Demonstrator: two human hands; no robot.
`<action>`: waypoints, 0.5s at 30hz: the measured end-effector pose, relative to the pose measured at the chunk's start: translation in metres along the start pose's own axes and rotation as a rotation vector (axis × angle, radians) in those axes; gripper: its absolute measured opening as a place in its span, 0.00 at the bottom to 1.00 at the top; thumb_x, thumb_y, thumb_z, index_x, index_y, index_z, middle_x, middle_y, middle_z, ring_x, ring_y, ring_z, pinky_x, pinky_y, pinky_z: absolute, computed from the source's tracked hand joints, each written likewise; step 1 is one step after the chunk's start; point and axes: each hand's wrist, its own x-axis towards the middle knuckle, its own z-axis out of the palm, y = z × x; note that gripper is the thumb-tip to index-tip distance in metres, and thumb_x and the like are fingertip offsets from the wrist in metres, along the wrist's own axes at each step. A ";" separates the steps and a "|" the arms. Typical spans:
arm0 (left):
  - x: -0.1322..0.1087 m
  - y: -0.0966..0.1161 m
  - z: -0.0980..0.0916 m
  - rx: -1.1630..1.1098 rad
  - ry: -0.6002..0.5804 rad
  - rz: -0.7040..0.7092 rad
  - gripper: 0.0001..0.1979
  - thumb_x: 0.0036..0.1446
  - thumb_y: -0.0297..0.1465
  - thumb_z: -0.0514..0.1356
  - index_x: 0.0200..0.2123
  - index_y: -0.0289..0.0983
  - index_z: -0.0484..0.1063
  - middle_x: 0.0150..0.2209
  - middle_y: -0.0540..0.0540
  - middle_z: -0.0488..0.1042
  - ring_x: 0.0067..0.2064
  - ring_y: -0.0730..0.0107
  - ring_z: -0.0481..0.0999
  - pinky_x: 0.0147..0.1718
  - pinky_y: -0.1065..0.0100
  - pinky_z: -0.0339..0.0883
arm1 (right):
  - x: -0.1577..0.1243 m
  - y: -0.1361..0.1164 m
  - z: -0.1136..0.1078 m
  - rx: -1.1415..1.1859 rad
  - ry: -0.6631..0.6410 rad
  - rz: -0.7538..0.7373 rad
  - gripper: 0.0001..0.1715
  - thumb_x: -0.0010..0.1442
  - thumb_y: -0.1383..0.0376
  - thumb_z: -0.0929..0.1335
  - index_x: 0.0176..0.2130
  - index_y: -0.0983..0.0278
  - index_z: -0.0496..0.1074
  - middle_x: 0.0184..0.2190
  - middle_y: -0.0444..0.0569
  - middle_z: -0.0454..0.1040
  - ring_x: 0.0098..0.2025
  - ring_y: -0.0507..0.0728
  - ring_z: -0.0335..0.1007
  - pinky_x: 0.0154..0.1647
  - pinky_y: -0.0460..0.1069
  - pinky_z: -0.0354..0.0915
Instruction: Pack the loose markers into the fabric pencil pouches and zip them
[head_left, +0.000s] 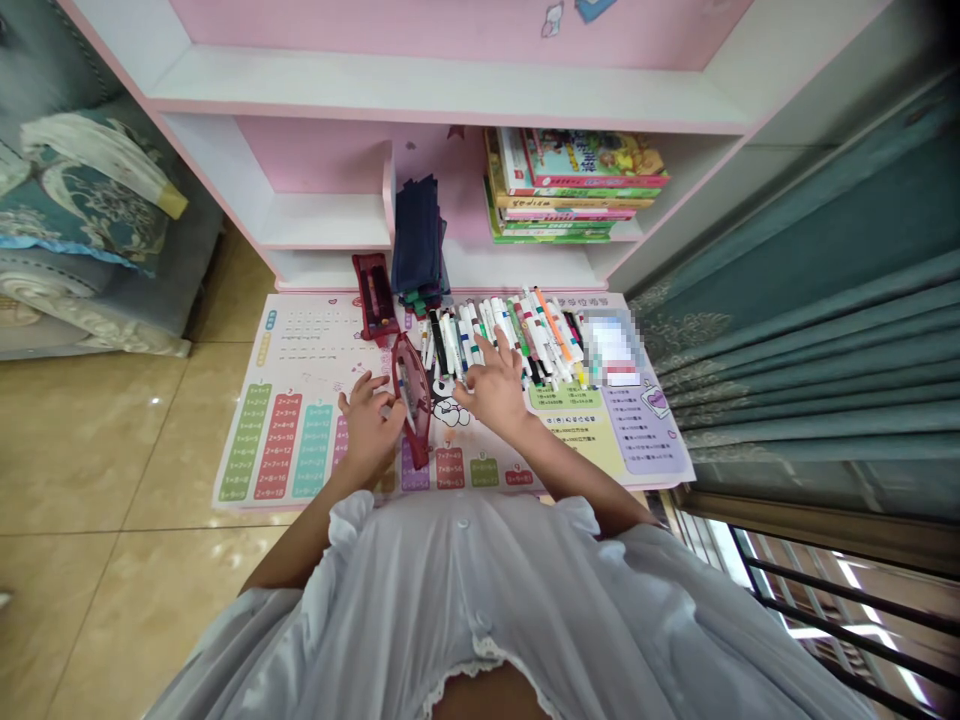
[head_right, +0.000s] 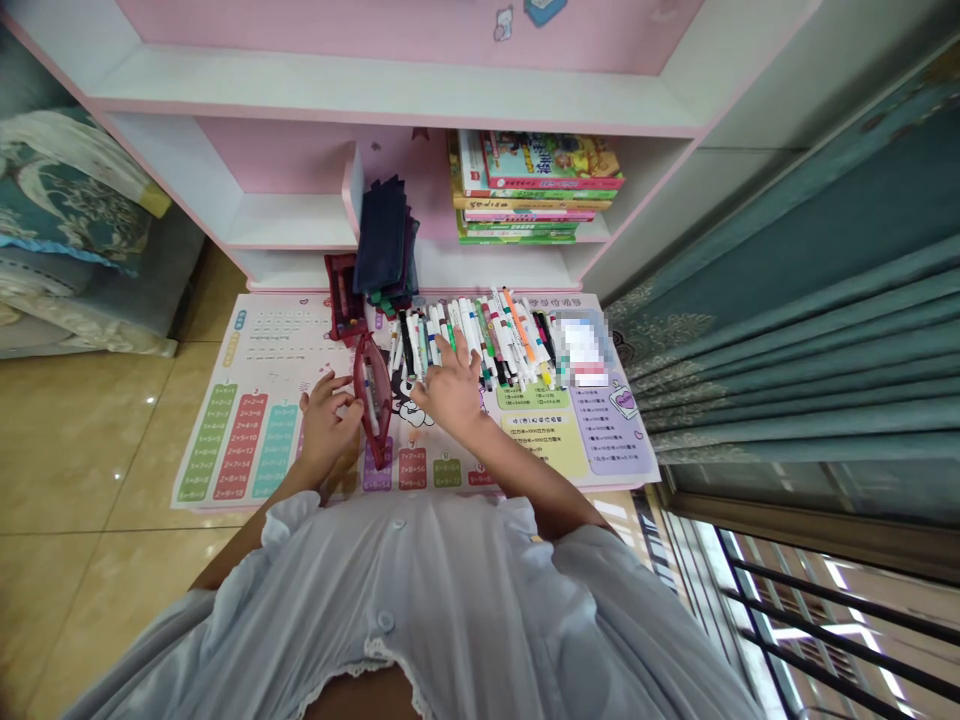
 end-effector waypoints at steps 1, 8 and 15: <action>0.000 0.000 0.000 0.000 0.003 0.004 0.11 0.54 0.33 0.56 0.20 0.39 0.67 0.52 0.44 0.75 0.64 0.51 0.62 0.62 0.37 0.42 | -0.003 -0.005 -0.003 0.029 -0.002 -0.022 0.12 0.53 0.66 0.69 0.20 0.65 0.73 0.65 0.56 0.60 0.71 0.75 0.38 0.63 0.72 0.49; -0.001 -0.002 0.000 0.000 0.016 0.021 0.11 0.53 0.33 0.55 0.20 0.39 0.66 0.52 0.44 0.75 0.64 0.51 0.61 0.62 0.37 0.43 | -0.017 -0.033 0.000 0.169 -0.100 -0.156 0.10 0.50 0.66 0.70 0.19 0.65 0.72 0.64 0.56 0.63 0.71 0.74 0.39 0.62 0.69 0.51; -0.001 -0.003 0.000 0.022 0.019 0.023 0.11 0.54 0.33 0.55 0.21 0.39 0.67 0.52 0.43 0.75 0.64 0.51 0.61 0.61 0.36 0.44 | -0.009 -0.052 0.012 0.124 -0.273 -0.180 0.08 0.52 0.64 0.70 0.26 0.67 0.78 0.66 0.59 0.58 0.71 0.74 0.37 0.65 0.68 0.47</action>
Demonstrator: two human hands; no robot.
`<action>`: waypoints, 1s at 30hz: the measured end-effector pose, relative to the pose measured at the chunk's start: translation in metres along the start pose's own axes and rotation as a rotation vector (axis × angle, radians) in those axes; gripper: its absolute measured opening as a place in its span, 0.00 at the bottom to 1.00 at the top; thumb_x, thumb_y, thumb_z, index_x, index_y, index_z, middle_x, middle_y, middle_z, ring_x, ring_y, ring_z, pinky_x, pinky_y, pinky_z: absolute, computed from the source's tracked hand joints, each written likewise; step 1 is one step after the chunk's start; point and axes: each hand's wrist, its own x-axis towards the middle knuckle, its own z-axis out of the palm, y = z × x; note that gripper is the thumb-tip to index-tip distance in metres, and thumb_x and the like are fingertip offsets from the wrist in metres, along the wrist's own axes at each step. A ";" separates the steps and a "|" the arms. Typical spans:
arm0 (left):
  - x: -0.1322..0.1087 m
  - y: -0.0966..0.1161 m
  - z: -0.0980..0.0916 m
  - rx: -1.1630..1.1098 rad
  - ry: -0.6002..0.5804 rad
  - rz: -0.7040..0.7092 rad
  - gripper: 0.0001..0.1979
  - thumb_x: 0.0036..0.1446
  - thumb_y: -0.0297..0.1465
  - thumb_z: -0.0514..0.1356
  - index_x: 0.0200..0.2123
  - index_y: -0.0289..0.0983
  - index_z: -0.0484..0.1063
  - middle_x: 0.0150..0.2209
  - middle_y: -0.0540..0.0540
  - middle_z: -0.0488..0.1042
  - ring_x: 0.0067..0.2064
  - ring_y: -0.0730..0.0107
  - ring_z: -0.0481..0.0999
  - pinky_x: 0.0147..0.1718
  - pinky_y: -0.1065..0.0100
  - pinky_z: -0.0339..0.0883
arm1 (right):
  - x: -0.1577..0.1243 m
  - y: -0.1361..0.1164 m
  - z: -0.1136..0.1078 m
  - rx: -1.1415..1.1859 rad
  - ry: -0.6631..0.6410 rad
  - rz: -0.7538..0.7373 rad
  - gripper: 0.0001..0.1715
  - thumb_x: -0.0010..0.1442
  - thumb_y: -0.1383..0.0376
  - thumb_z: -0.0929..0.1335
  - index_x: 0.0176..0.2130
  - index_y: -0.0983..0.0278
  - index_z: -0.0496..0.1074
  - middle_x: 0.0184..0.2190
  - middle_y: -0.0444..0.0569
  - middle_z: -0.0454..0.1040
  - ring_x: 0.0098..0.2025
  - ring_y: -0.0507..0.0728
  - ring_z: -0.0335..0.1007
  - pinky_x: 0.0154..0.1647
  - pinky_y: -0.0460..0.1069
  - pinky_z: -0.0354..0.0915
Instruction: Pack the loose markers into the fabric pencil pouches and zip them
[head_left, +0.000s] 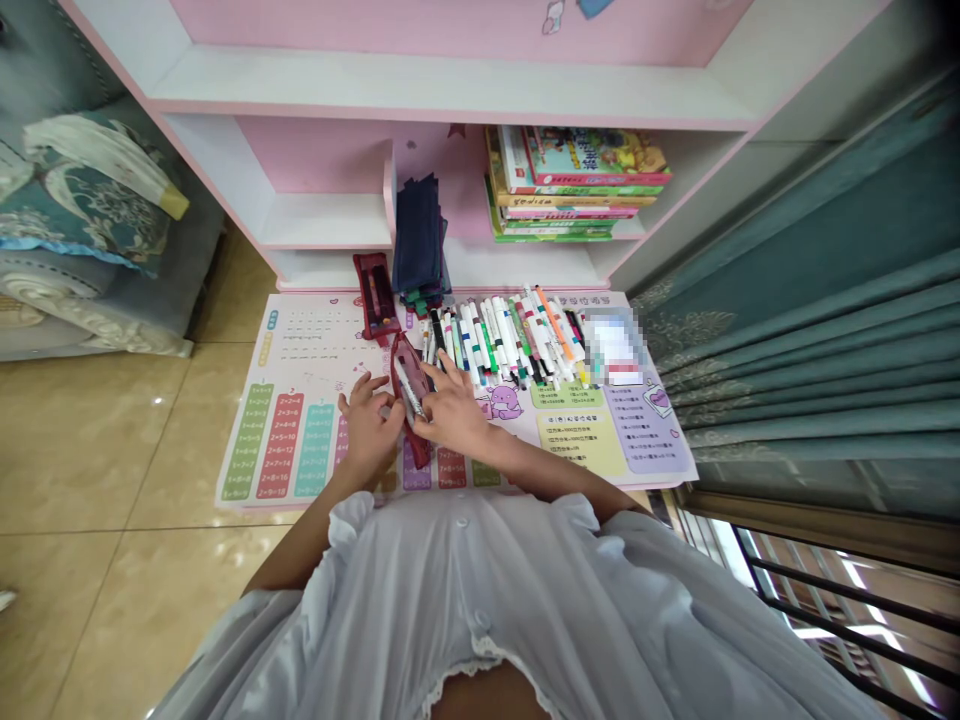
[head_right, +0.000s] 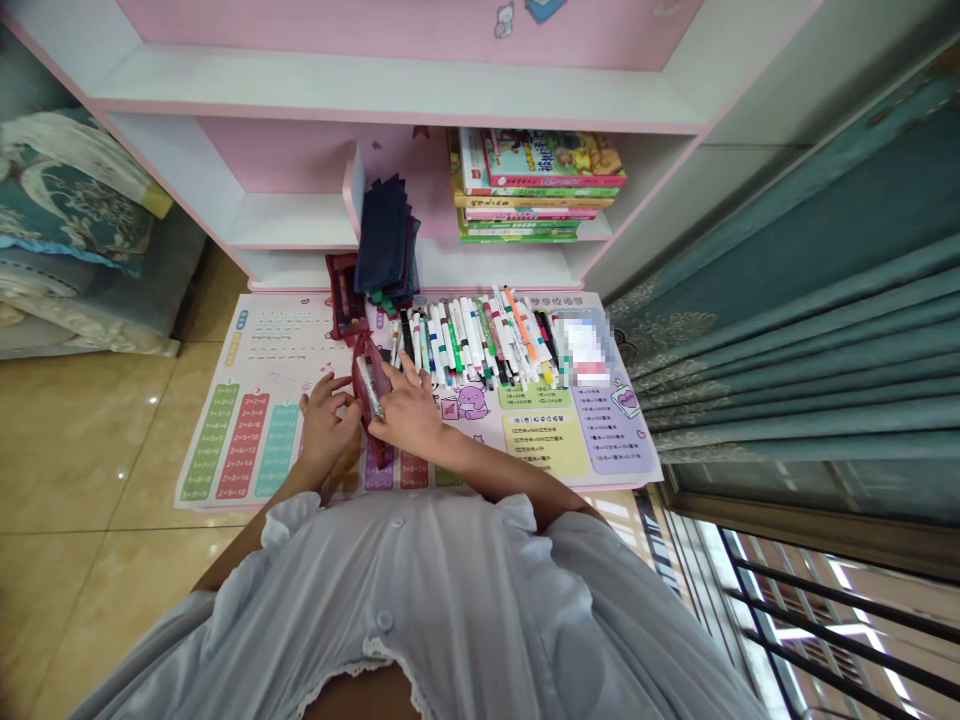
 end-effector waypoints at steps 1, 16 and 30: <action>0.000 0.000 0.000 0.002 -0.004 -0.001 0.11 0.54 0.33 0.55 0.21 0.39 0.67 0.52 0.43 0.75 0.65 0.51 0.61 0.61 0.36 0.44 | 0.003 -0.002 0.000 -0.016 -0.020 0.003 0.09 0.53 0.64 0.70 0.28 0.67 0.78 0.66 0.59 0.57 0.71 0.74 0.36 0.65 0.69 0.48; 0.000 -0.003 0.003 -0.037 0.017 -0.001 0.10 0.53 0.33 0.56 0.20 0.39 0.68 0.51 0.43 0.76 0.64 0.51 0.63 0.61 0.37 0.43 | 0.012 0.006 0.013 -0.114 -0.080 -0.036 0.09 0.56 0.63 0.69 0.34 0.66 0.78 0.63 0.59 0.62 0.70 0.74 0.42 0.63 0.72 0.52; 0.002 -0.004 0.004 -0.047 -0.005 -0.009 0.11 0.53 0.33 0.56 0.20 0.39 0.68 0.51 0.43 0.75 0.64 0.51 0.62 0.62 0.36 0.41 | -0.023 0.116 -0.020 -0.294 0.615 0.422 0.10 0.56 0.62 0.67 0.27 0.64 0.73 0.56 0.59 0.66 0.68 0.75 0.45 0.61 0.69 0.55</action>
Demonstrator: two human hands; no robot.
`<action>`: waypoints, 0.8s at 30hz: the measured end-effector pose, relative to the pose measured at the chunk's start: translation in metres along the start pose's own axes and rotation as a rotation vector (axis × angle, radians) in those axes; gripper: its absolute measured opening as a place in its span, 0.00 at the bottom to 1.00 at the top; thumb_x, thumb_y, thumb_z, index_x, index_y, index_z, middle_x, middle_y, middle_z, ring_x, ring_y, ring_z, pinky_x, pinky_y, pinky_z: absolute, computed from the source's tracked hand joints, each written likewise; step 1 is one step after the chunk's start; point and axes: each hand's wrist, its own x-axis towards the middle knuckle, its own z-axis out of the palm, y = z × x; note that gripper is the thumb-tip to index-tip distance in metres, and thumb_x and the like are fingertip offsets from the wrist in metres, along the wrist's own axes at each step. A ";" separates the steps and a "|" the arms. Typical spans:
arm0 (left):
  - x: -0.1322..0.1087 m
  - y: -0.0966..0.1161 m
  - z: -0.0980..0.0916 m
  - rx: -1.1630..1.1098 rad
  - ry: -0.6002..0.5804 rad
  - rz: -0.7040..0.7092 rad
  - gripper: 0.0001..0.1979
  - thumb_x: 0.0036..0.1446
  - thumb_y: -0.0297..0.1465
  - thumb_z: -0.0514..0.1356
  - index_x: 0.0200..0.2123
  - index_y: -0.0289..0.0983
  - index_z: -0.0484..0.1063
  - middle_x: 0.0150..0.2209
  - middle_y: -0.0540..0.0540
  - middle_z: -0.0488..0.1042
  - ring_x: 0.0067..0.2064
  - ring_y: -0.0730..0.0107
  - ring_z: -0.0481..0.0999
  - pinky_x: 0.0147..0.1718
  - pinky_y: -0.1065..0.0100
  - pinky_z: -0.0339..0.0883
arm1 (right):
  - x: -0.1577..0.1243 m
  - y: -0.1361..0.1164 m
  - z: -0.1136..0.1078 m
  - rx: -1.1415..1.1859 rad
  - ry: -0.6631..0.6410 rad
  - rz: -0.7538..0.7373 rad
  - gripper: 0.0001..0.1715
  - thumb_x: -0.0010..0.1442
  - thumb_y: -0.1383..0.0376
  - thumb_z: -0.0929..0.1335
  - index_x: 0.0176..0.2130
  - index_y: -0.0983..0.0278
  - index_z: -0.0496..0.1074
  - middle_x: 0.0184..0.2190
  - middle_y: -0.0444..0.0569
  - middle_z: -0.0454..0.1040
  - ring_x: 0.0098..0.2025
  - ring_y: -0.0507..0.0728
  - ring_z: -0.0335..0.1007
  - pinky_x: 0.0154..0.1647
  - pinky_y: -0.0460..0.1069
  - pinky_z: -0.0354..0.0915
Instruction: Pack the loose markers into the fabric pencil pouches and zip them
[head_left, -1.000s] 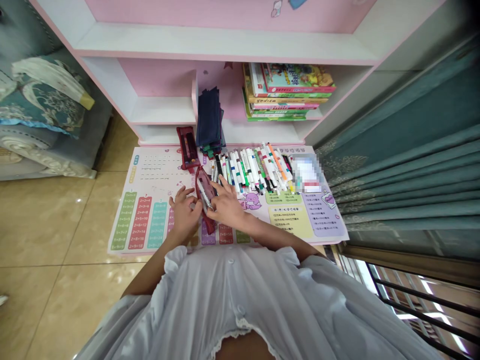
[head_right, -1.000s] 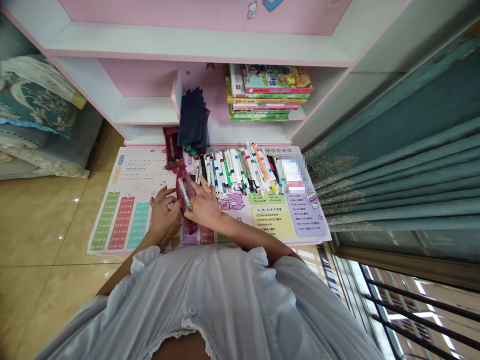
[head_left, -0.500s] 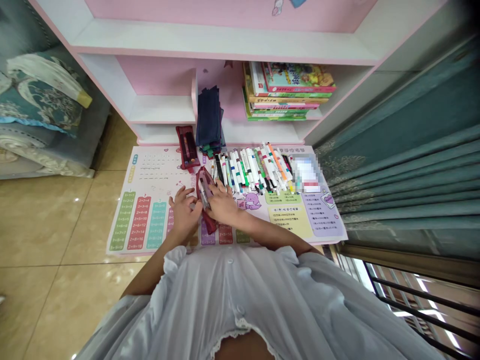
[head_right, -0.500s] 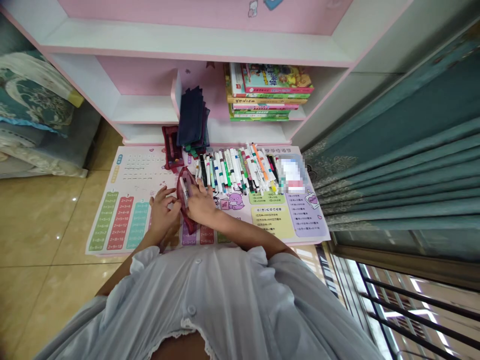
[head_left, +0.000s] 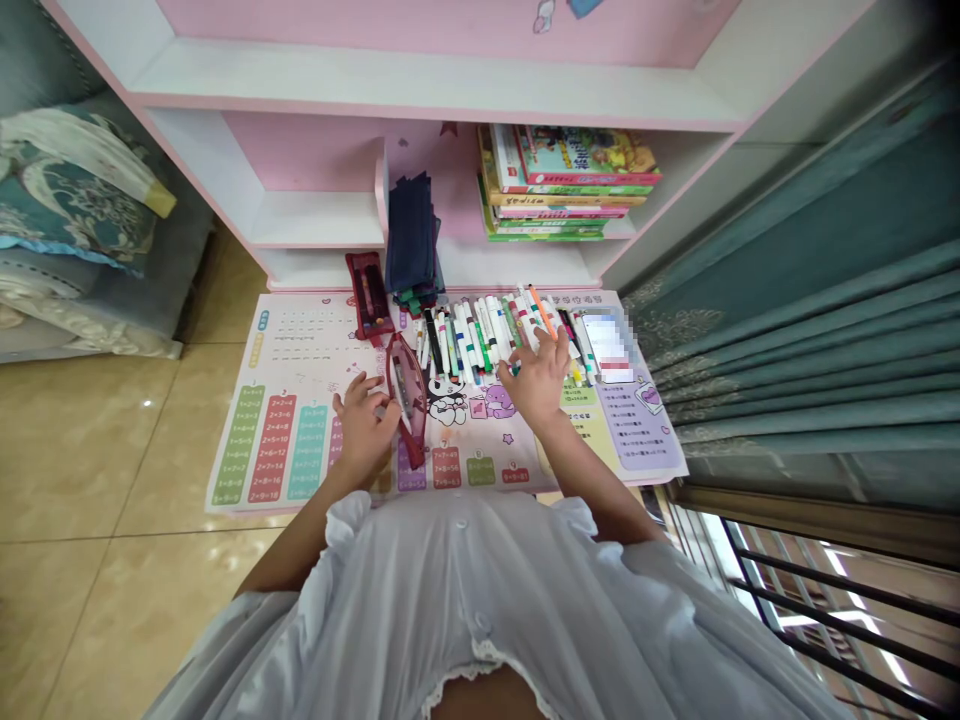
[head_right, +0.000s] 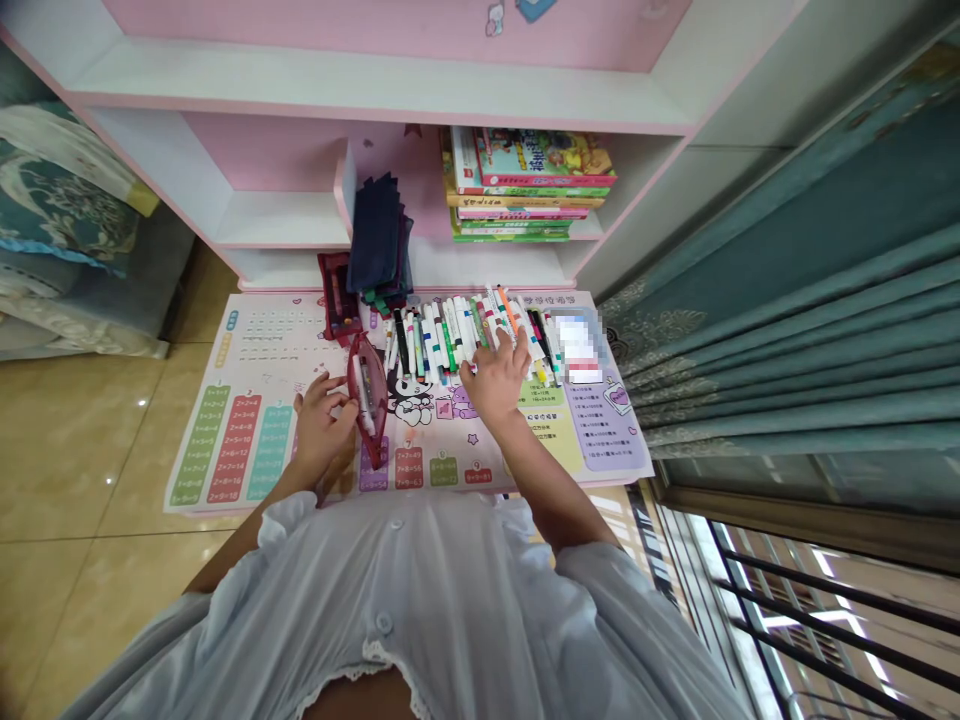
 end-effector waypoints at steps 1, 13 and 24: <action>0.000 0.000 0.000 0.001 0.000 -0.002 0.11 0.53 0.33 0.56 0.20 0.39 0.68 0.51 0.43 0.75 0.64 0.51 0.62 0.62 0.36 0.41 | 0.000 0.003 0.001 -0.019 -0.008 0.013 0.10 0.56 0.62 0.67 0.27 0.65 0.73 0.56 0.60 0.66 0.68 0.76 0.46 0.60 0.70 0.55; 0.001 0.003 -0.002 0.007 -0.015 -0.006 0.12 0.53 0.33 0.56 0.19 0.39 0.68 0.52 0.43 0.74 0.64 0.49 0.62 0.62 0.35 0.40 | 0.008 0.008 -0.001 -0.009 -0.116 -0.059 0.13 0.53 0.65 0.66 0.21 0.66 0.74 0.60 0.60 0.63 0.69 0.78 0.42 0.60 0.73 0.53; 0.001 0.004 -0.001 0.010 0.000 -0.004 0.12 0.54 0.33 0.56 0.20 0.39 0.69 0.52 0.44 0.75 0.64 0.49 0.63 0.63 0.36 0.40 | -0.010 -0.026 -0.026 0.237 0.008 -0.194 0.14 0.54 0.65 0.66 0.18 0.63 0.68 0.58 0.55 0.67 0.69 0.75 0.45 0.62 0.70 0.55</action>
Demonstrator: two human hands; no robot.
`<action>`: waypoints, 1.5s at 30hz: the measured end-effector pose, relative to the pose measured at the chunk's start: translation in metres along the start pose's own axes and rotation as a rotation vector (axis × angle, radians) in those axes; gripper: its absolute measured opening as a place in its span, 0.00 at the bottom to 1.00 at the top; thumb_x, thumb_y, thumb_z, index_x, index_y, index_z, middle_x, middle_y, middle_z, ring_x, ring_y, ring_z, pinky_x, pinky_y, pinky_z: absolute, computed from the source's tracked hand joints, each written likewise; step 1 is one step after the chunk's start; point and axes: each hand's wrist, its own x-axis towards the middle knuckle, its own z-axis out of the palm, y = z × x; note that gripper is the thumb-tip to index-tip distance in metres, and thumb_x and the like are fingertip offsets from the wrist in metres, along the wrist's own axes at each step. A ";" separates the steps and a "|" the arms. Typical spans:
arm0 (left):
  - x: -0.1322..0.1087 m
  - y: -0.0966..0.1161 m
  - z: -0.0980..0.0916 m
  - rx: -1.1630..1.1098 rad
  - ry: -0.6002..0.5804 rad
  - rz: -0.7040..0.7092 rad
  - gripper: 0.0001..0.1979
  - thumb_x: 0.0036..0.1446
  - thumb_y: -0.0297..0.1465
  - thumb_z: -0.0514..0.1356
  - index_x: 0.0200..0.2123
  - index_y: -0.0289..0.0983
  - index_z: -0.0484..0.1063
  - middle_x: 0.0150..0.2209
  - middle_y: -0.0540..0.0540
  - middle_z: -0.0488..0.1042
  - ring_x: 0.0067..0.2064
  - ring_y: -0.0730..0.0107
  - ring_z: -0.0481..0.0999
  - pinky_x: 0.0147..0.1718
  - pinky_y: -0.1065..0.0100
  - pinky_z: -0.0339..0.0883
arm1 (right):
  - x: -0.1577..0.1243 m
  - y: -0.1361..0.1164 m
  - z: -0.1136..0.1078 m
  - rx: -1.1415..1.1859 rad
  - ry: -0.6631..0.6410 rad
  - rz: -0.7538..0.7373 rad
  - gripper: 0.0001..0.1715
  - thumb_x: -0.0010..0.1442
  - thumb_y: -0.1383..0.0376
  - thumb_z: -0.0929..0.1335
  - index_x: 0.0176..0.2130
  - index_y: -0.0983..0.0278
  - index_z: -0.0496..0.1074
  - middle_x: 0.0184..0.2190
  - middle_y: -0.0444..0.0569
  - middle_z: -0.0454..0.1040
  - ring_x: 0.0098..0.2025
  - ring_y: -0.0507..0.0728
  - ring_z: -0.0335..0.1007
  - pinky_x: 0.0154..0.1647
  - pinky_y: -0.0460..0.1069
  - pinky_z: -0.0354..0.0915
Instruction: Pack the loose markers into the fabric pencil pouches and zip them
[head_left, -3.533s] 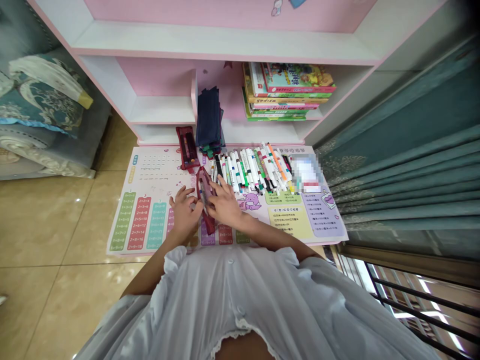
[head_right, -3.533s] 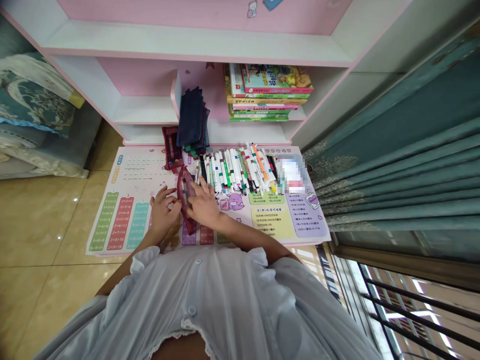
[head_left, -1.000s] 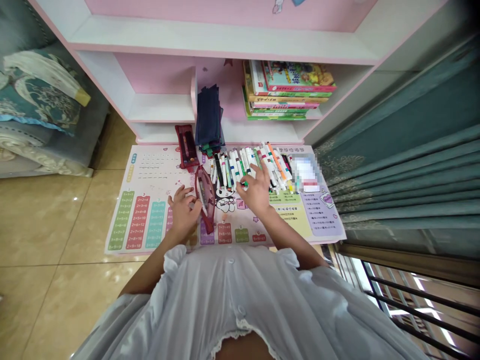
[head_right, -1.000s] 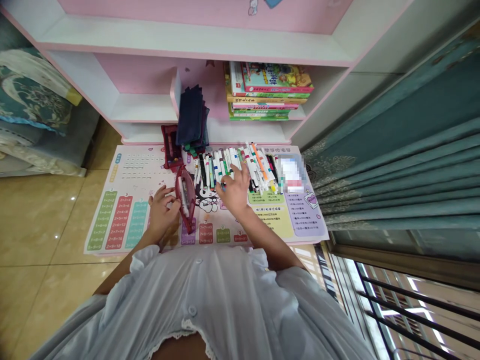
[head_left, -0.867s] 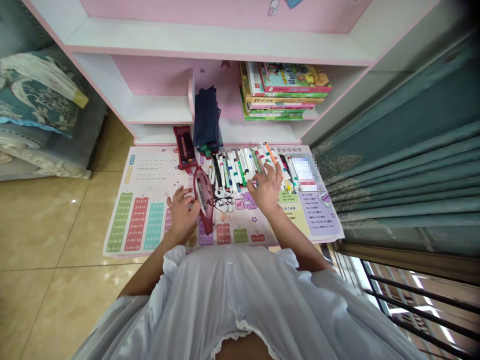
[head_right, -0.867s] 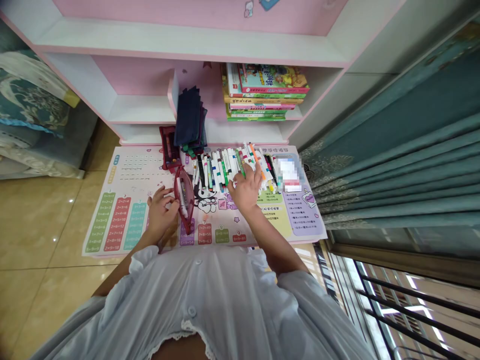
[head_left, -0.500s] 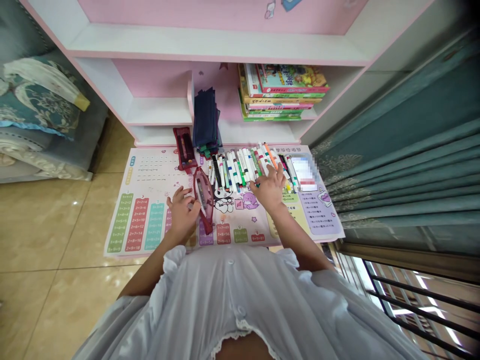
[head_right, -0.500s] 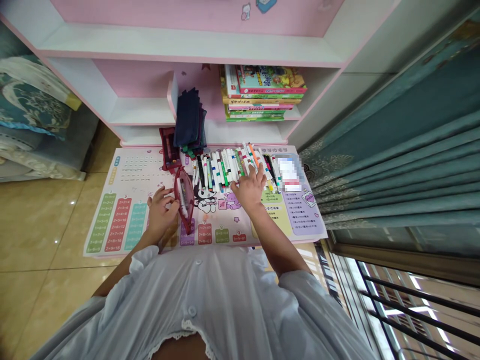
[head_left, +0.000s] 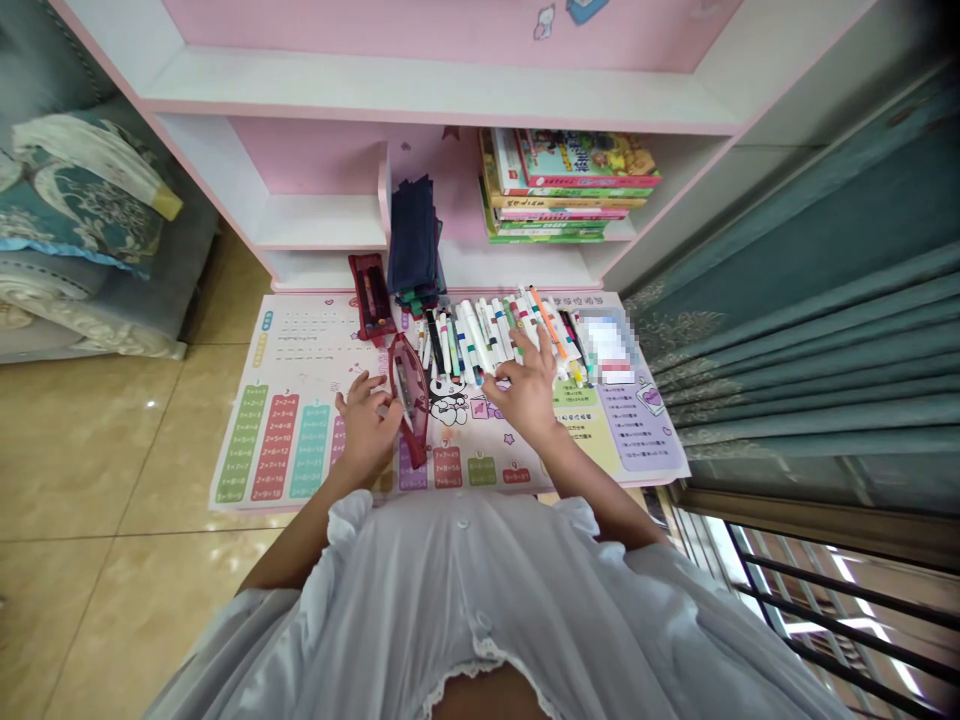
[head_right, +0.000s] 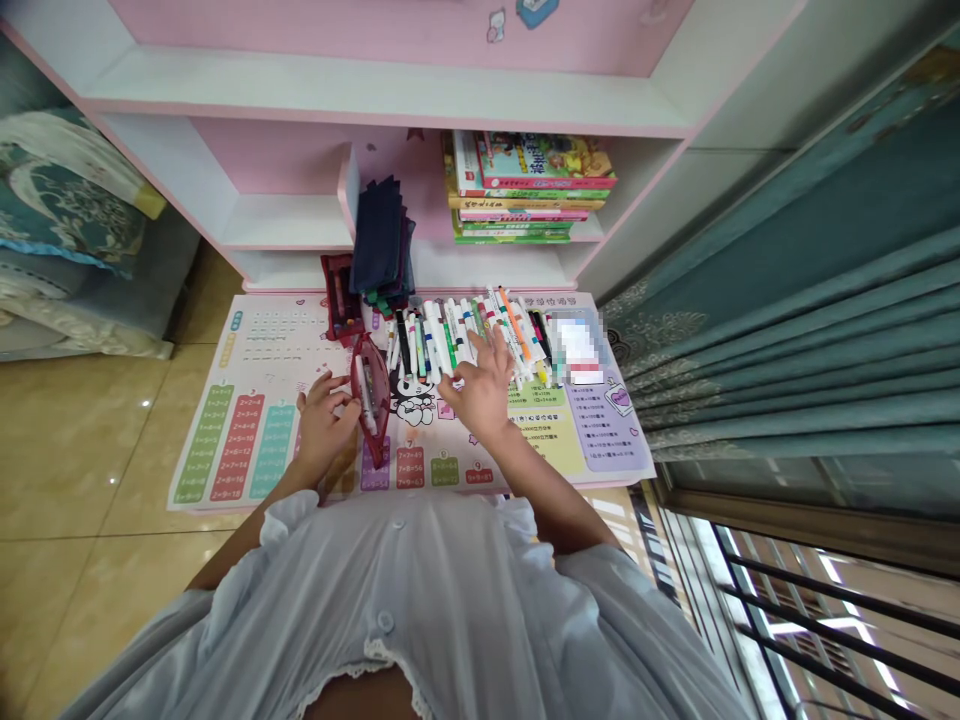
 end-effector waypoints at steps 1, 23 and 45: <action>0.000 0.001 0.000 0.000 0.000 0.000 0.12 0.54 0.33 0.56 0.20 0.39 0.68 0.52 0.44 0.75 0.64 0.49 0.63 0.63 0.36 0.40 | -0.002 -0.007 -0.001 0.030 -0.026 -0.025 0.14 0.54 0.65 0.67 0.18 0.63 0.68 0.58 0.55 0.67 0.69 0.74 0.45 0.62 0.69 0.54; -0.002 0.003 -0.005 0.036 0.002 0.006 0.11 0.54 0.33 0.55 0.21 0.39 0.68 0.52 0.43 0.75 0.64 0.50 0.62 0.62 0.37 0.44 | -0.009 -0.088 0.031 0.052 -0.511 -0.147 0.10 0.54 0.63 0.69 0.31 0.66 0.80 0.62 0.58 0.64 0.69 0.74 0.44 0.64 0.66 0.50; -0.002 -0.002 -0.003 -0.005 0.010 -0.007 0.11 0.53 0.33 0.56 0.20 0.39 0.68 0.52 0.44 0.75 0.64 0.50 0.62 0.62 0.37 0.42 | 0.006 -0.045 0.029 -0.017 -0.192 -0.012 0.13 0.61 0.58 0.66 0.33 0.63 0.76 0.58 0.55 0.67 0.68 0.70 0.48 0.63 0.67 0.54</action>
